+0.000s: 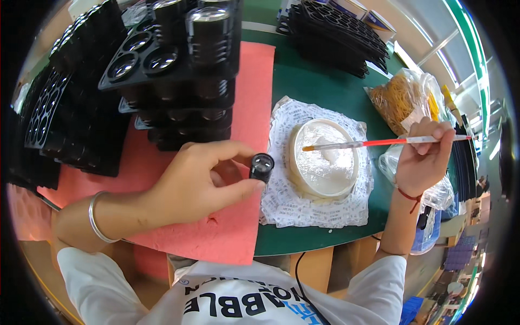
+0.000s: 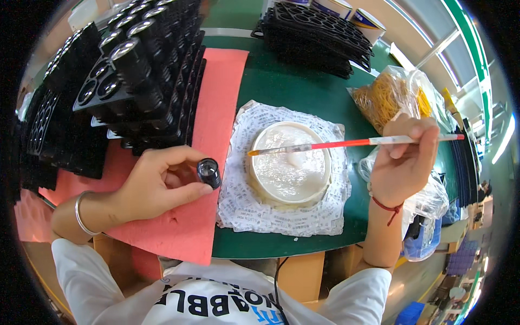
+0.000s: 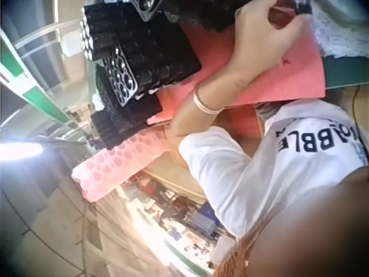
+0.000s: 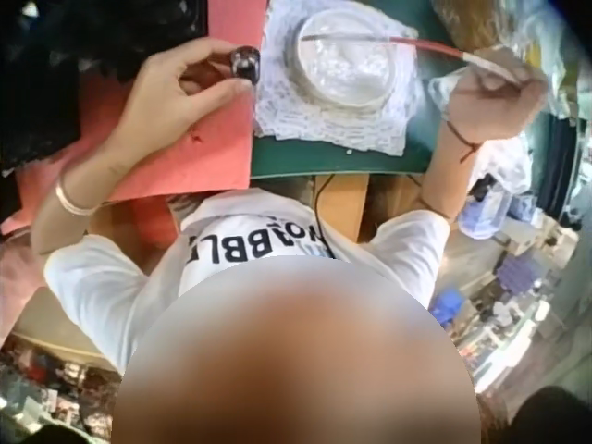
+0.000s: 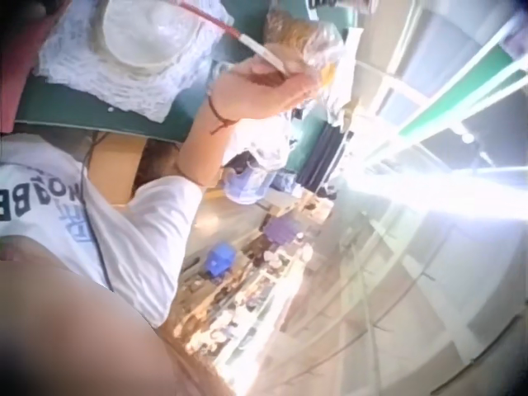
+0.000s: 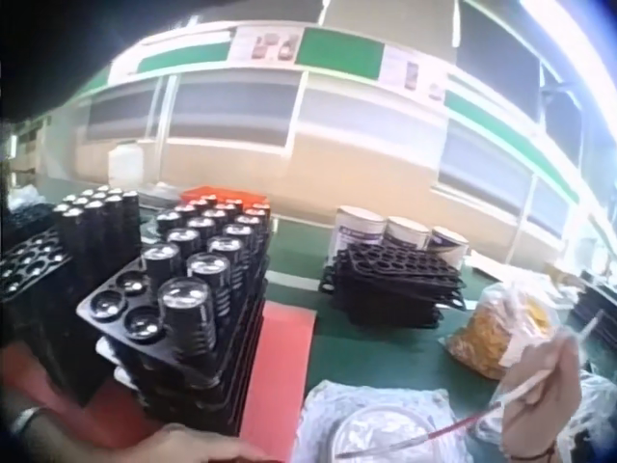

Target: Applying adhesive to lens components using a brush and then stacking and packaging the trays.

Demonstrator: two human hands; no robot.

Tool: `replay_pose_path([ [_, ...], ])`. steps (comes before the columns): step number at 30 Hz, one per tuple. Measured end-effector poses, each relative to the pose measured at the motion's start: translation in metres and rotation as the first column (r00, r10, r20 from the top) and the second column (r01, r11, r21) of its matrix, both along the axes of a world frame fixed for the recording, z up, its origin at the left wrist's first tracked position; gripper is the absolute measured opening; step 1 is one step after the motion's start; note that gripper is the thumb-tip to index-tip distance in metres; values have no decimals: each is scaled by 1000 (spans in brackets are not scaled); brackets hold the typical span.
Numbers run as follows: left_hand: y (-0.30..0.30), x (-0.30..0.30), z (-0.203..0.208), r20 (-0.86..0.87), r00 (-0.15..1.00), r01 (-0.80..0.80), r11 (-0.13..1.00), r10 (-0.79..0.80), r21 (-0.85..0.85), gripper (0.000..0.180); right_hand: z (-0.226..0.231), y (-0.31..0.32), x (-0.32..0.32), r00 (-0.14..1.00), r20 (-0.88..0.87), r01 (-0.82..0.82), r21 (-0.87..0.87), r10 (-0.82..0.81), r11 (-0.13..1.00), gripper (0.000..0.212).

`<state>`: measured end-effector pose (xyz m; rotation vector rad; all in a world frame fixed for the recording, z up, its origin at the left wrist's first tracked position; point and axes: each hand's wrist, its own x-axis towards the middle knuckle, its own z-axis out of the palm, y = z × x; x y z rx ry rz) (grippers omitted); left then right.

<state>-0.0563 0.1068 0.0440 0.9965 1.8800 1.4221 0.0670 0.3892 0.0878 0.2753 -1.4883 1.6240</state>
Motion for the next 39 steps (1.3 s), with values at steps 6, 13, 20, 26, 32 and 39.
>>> replay_pose_path([
  [6, 0, -3, 1, 220, 975, -20, 990, -11, 137, 26, 2, -10, 6, 983, -4, -185, -6, 185, 983, 14],
  [13, -2, -2, 8, 346, 938, -38, 997, 12, 71, 27, 1, -11, 7, 978, 45, -209, 110, 205, 972, 15],
  [20, -3, -3, 9, 349, 937, -33, 997, 5, 76, 27, 0, -13, 7, 978, 90, -200, 173, 187, 964, 14],
  [26, -3, -3, 5, 392, 920, -21, 994, -25, 111, 28, -3, -6, 3, 990, 81, -133, 233, 117, 963, 15],
  [32, -4, -2, 5, 420, 906, 10, 992, -62, 125, 28, -2, -4, 3, 992, 108, -89, 237, 64, 967, 16],
  [39, -4, -1, 5, 412, 909, 6, 990, -64, 141, 29, -1, -3, 3, 998, 61, -22, 203, 10, 979, 14],
])
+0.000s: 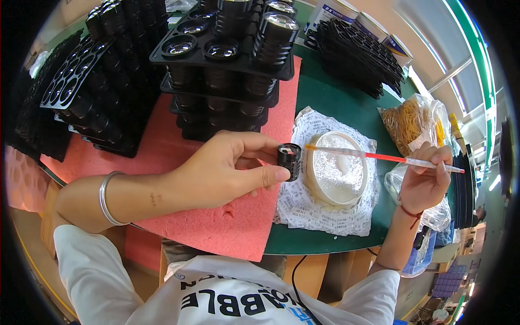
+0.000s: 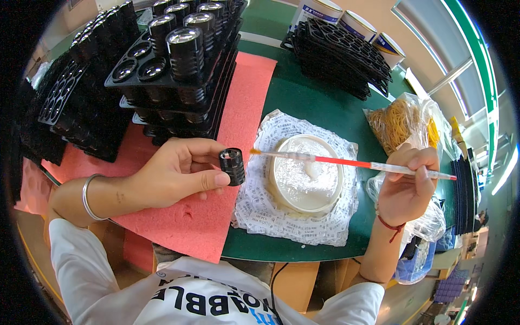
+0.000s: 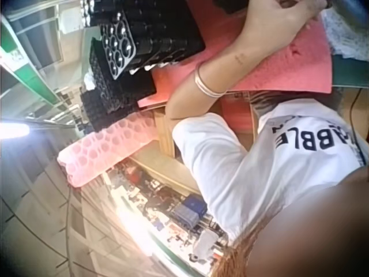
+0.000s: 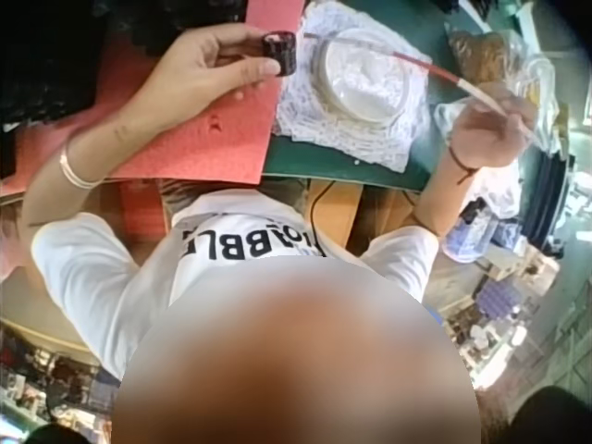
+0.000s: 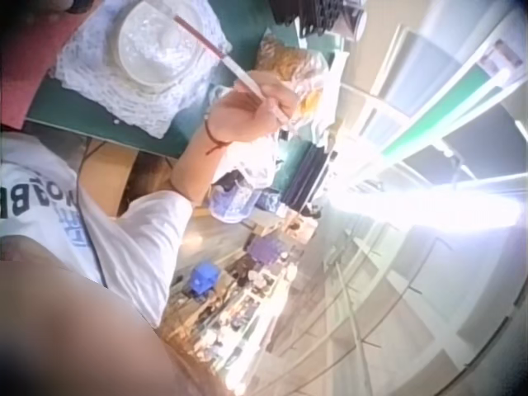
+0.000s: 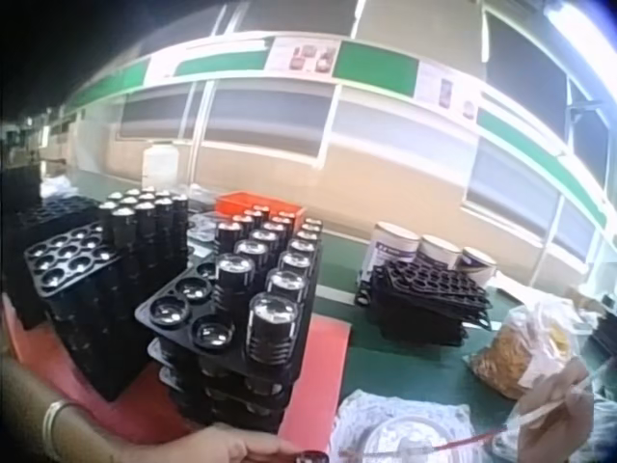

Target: Applying adhesive to lens components using a brush and then stacking and packaging the trays.

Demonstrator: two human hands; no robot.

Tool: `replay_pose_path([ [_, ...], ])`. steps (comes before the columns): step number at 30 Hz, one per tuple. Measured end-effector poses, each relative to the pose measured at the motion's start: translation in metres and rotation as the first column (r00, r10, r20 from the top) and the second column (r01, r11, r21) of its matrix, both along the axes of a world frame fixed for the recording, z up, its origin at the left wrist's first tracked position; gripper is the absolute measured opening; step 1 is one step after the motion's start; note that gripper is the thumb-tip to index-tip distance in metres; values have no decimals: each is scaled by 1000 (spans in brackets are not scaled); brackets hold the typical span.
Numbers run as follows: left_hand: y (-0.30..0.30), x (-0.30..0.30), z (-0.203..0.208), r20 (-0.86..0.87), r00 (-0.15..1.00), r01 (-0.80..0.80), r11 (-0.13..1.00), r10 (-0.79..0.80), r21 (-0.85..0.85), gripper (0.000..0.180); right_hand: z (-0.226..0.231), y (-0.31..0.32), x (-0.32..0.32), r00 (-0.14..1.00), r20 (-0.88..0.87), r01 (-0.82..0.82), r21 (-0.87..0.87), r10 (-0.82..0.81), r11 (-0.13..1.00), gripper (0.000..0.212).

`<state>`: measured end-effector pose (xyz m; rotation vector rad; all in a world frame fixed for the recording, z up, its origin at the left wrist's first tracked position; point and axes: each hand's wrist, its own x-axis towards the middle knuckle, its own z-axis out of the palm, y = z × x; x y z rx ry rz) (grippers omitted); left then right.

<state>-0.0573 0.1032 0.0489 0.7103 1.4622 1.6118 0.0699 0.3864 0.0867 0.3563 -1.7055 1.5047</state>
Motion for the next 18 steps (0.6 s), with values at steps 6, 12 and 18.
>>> replay_pose_path([
  [6, 0, 1, -1, 5, 1000, 9, 1000, -9, 18, 27, 2, -1, 3, 985, 12, -168, -125, 170, 978, 14],
  [12, 0, 0, 0, -29, 999, 19, 1000, -18, 23, 26, 1, -7, 2, 986, 26, -162, -90, 165, 983, 14],
  [18, -1, 1, -3, -29, 999, 19, 1000, -19, -4, 28, 0, -1, 1, 993, 51, -105, -48, 107, 993, 15],
])
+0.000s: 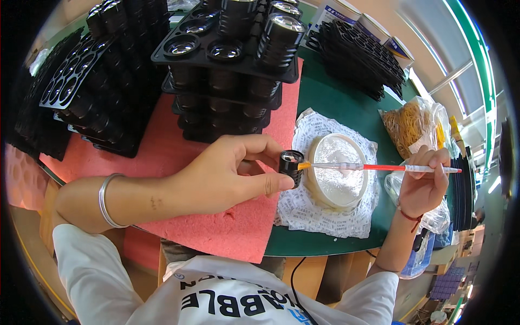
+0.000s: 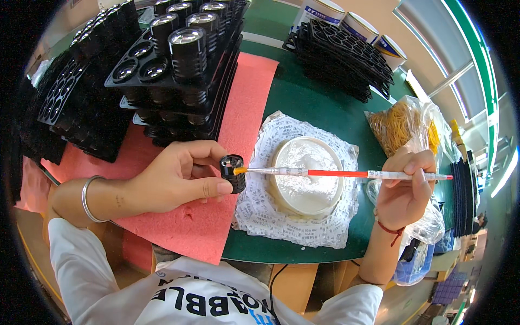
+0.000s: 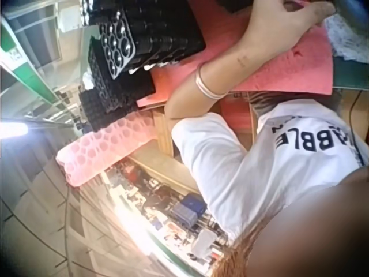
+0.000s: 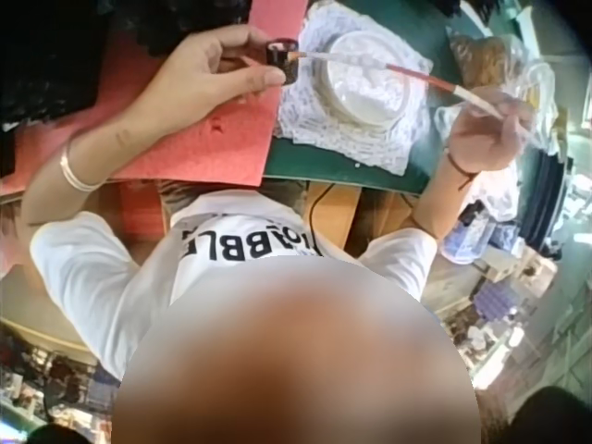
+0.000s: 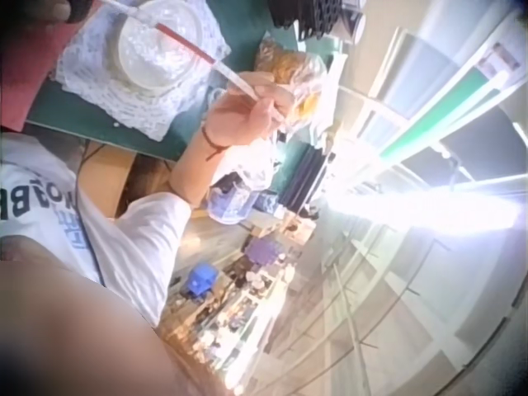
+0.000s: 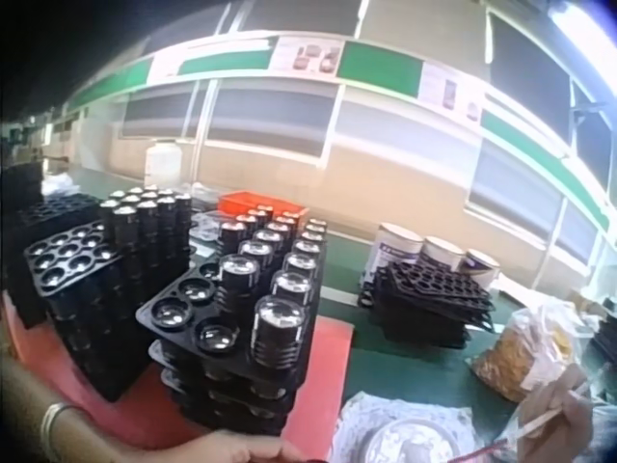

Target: Applying adhesive to lens components using a brush and then stacking and packaging the trays.

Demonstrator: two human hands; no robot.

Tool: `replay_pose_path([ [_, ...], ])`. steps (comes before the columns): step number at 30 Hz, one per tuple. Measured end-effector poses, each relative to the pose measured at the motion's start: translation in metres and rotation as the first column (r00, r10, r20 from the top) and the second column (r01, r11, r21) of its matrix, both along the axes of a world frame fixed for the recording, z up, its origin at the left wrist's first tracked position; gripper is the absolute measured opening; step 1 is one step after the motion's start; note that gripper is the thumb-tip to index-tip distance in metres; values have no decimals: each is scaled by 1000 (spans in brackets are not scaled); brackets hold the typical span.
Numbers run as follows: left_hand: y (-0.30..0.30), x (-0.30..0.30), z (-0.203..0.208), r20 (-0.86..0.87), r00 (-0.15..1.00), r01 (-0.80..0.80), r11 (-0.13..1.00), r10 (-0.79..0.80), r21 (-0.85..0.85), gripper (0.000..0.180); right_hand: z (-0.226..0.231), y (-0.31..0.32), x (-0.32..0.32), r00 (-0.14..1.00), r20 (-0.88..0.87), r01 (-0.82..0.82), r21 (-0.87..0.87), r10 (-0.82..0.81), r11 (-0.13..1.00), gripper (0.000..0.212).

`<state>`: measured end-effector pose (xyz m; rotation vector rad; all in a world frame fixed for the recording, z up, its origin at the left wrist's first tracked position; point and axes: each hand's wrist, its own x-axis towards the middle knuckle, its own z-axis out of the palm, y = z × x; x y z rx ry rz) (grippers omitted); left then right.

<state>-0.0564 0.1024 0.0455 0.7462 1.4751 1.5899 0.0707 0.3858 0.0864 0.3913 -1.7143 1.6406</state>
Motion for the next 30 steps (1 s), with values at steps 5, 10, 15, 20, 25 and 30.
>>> replay_pose_path([
  [5, -1, -1, -2, 7, 999, 37, 999, -37, -13, 28, 1, 2, -1, 999, 21, 27, -35, -27, 999, 15],
  [10, -4, 3, 1, -73, 994, 91, 993, -86, 74, 27, 2, 7, -5, 997, 39, 71, -100, -67, 992, 15],
  [15, -28, 5, 50, -804, 588, 114, 976, 85, 186, 30, 4, 9, -9, 996, 42, 91, -207, -85, 974, 15],
  [20, -81, 14, 101, -952, 15, 164, 938, 307, 305, 34, 1, 20, 0, 994, 21, 109, -264, -107, 958, 14],
  [25, -123, -10, 126, -759, -114, -634, 541, 642, 553, 29, 7, 12, -5, 998, 3, 68, -269, -70, 961, 13],
  [30, -165, -100, 133, -942, -51, -776, 581, 331, 246, 27, 0, 22, -2, 996, 1, 83, -271, -86, 959, 12],
])
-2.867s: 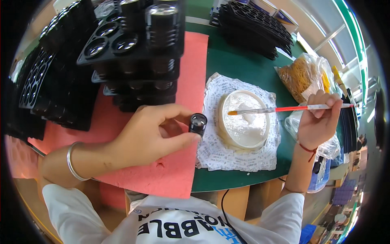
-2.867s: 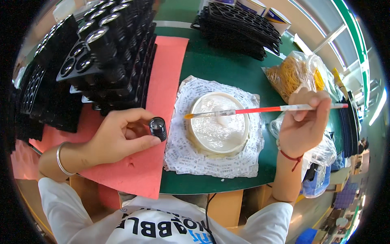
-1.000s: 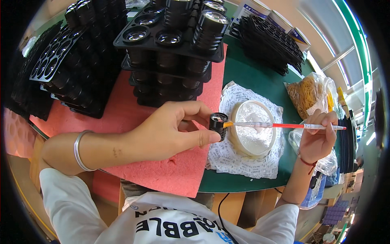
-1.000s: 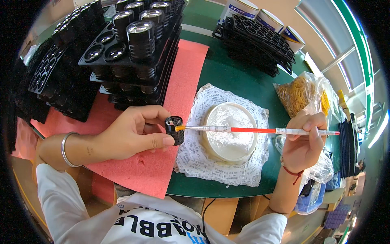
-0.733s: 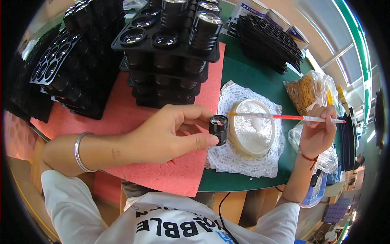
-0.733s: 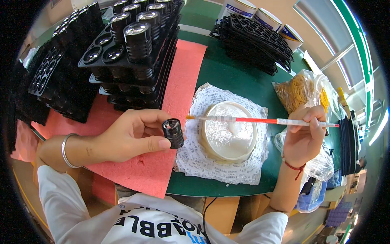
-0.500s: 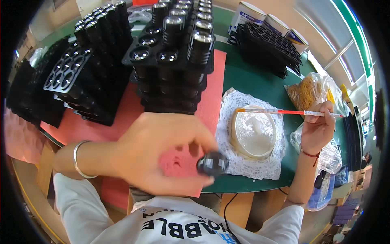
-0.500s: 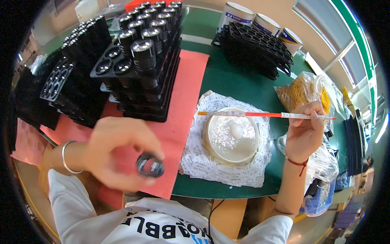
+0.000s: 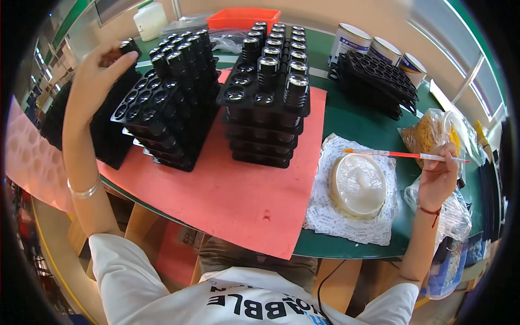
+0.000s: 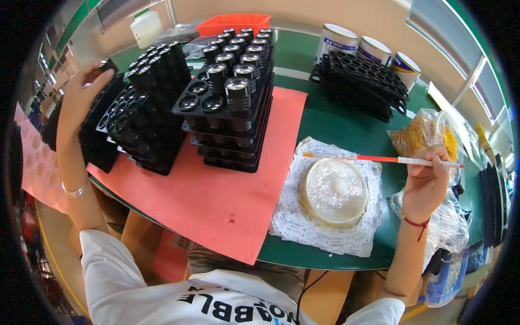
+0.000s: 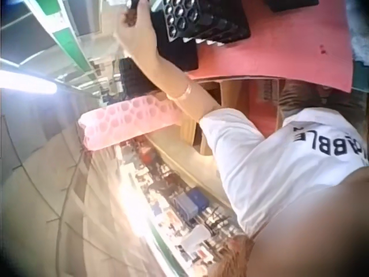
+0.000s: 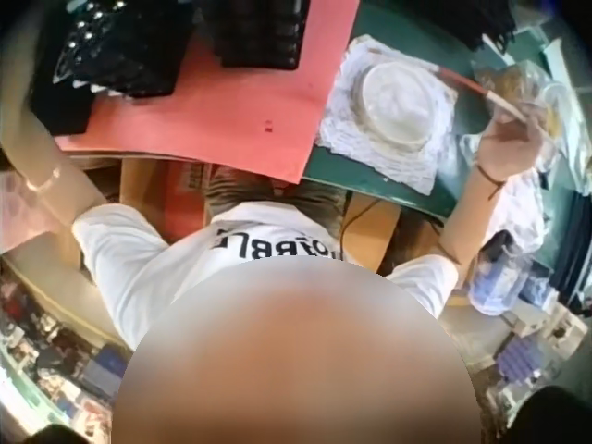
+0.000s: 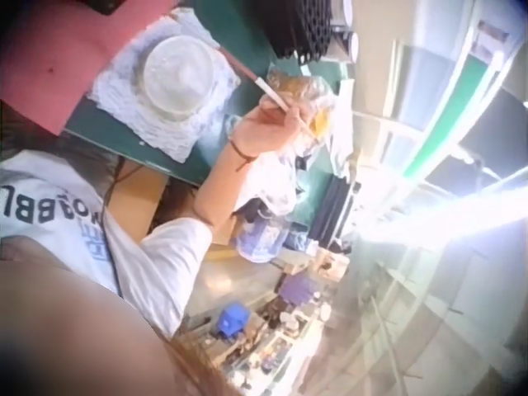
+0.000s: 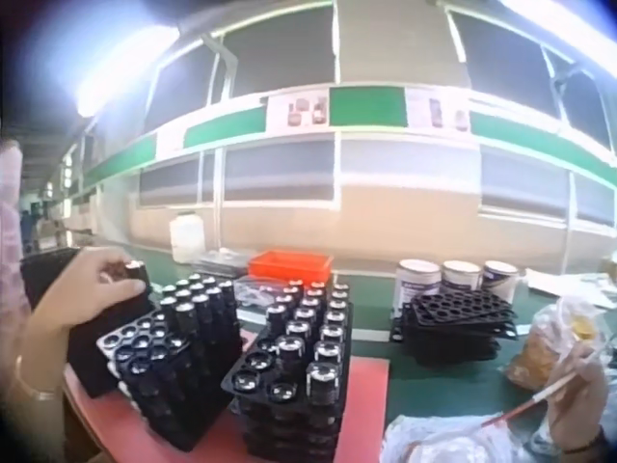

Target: Applying adhesive to lens components using a brush and then stacking and packaging the trays.

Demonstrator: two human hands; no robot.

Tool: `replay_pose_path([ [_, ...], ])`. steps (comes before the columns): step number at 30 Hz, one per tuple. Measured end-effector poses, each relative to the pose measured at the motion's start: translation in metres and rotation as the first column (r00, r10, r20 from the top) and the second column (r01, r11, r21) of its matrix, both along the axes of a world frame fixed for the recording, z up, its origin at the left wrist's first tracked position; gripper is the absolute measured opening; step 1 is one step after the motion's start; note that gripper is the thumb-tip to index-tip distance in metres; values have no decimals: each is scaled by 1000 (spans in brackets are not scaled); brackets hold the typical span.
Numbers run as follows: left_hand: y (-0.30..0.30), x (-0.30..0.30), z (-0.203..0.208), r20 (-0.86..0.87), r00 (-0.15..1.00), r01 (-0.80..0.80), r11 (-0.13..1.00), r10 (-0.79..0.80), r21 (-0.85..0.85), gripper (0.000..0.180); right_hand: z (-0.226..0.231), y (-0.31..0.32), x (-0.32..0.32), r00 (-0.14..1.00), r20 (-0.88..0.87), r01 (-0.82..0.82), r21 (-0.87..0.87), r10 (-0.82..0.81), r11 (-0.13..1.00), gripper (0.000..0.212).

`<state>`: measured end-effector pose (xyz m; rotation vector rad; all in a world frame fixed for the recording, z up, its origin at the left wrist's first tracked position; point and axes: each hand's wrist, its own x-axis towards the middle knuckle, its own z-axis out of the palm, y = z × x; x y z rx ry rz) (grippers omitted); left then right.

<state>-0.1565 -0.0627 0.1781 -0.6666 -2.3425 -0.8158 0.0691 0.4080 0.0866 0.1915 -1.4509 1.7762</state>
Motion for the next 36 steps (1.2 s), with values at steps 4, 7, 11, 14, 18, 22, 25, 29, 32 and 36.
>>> replay_pose_path([
  [4, -12, -29, -10, 151, 988, 35, 990, -14, -140, 22, 3, 0, -2, 1000, 1, 8, 13, -8, 1000, 11],
  [7, -6, -22, -7, 252, 968, 52, 984, -7, -170, 19, 1, 2, -3, 1000, 2, 11, 14, -11, 1000, 11],
  [11, -6, -19, -7, 314, 949, 59, 990, -16, -129, 22, 1, 2, -3, 1000, -7, 24, 7, -24, 1000, 12],
  [14, -4, -20, -9, 337, 938, 110, 991, -78, -75, 23, -1, 3, -3, 1000, -12, 17, 10, -17, 1000, 11],
  [18, -5, -23, -4, 325, 945, 106, 978, -42, -182, 23, -1, 4, -1, 1000, -9, 4, -5, -4, 1000, 12],
  [22, -7, -20, 2, 316, 948, 43, 964, 44, -263, 26, -1, 5, -1, 1000, -21, -17, 19, 17, 1000, 12],
  [25, 0, -1, 5, 274, 958, 0, 949, 90, -315, 29, -3, 7, -1, 1000, -25, -5, -1, 5, 1000, 12],
  [29, 48, 45, 10, -223, 973, -118, 959, 59, -258, 29, -2, 7, 3, 998, -32, 53, 31, -52, 998, 14],
  [32, 95, 69, 6, -101, 982, 128, 953, -161, -276, 30, 0, 1, 5, 984, -39, 176, 106, -172, 979, 17],
  [36, 127, 62, -7, -136, 961, 174, 908, -241, -380, 32, 0, -7, 5, 969, -81, 247, 191, -235, 950, 19],
])
